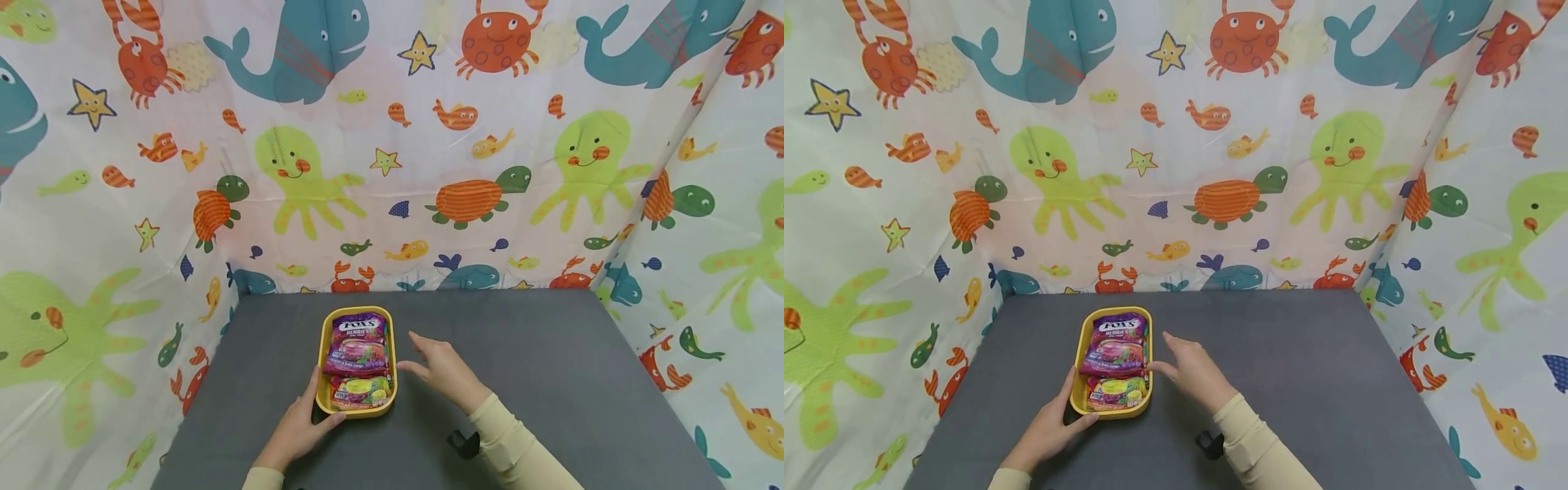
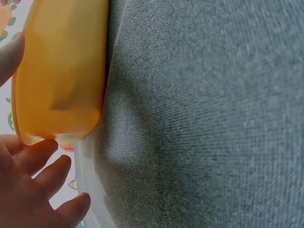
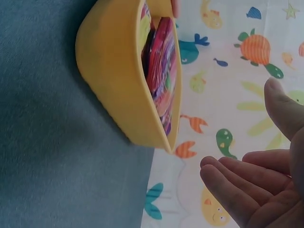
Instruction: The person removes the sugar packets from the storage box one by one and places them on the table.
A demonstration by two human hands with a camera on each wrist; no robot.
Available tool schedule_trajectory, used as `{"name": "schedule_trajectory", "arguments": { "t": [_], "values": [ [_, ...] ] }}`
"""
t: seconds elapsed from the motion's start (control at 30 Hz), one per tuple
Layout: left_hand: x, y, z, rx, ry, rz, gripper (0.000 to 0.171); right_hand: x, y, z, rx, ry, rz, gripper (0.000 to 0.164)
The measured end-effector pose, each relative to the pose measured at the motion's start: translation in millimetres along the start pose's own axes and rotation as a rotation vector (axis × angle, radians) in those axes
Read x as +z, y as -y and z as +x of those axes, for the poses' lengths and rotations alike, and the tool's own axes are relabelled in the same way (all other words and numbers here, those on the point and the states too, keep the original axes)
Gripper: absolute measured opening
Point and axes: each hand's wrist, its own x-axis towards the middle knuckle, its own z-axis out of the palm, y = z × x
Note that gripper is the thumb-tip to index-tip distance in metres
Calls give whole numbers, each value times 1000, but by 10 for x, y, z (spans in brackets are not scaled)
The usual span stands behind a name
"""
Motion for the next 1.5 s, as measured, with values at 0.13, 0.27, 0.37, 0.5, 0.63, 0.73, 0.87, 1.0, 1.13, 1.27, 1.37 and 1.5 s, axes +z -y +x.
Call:
{"name": "schedule_trajectory", "arguments": {
  "t": [0.13, 0.27, 0.37, 0.5, 0.63, 0.73, 0.87, 1.0, 1.13, 1.27, 1.37, 1.5],
  "values": [
    [-7, 7, 8, 9, -10, -11, 112, 42, 63, 73, -12, 4, 5, 79],
    [-16, 9, 19, 16, -15, -9, 111, 72, 121, 147, -7, 0, -4, 78],
    [-16, 9, 11, 8, -8, -8, 111, 103, 149, 188, -17, 4, 2, 78],
    [-12, 12, -12, -3, -7, 4, 110, 157, 174, 242, -23, 14, 36, 80],
    [-24, 7, -22, 10, -16, 10, 109, 203, 176, 301, -32, 15, 65, 78],
    [-29, 11, -29, 24, -24, 18, 110, 237, 166, 333, -41, 15, 61, 76],
    [-28, 23, -31, 36, -23, 24, 110, 276, 155, 352, -30, 23, 47, 75],
    [-28, 27, -29, 42, -21, 14, 109, 319, 164, 376, -24, 29, 51, 69],
    [-31, 36, -27, 41, -24, 16, 109, 378, 169, 425, -24, 48, 68, 59],
    [-38, 36, -28, 42, -30, 18, 109, 407, 188, 468, -5, 54, 58, 67],
    [-41, 32, -25, 45, -33, 18, 109, 406, 211, 485, 17, 53, 34, 76],
    [-43, 33, -16, 54, -31, 21, 111, 417, 217, 511, 33, 58, 4, 76]
  ]
}}
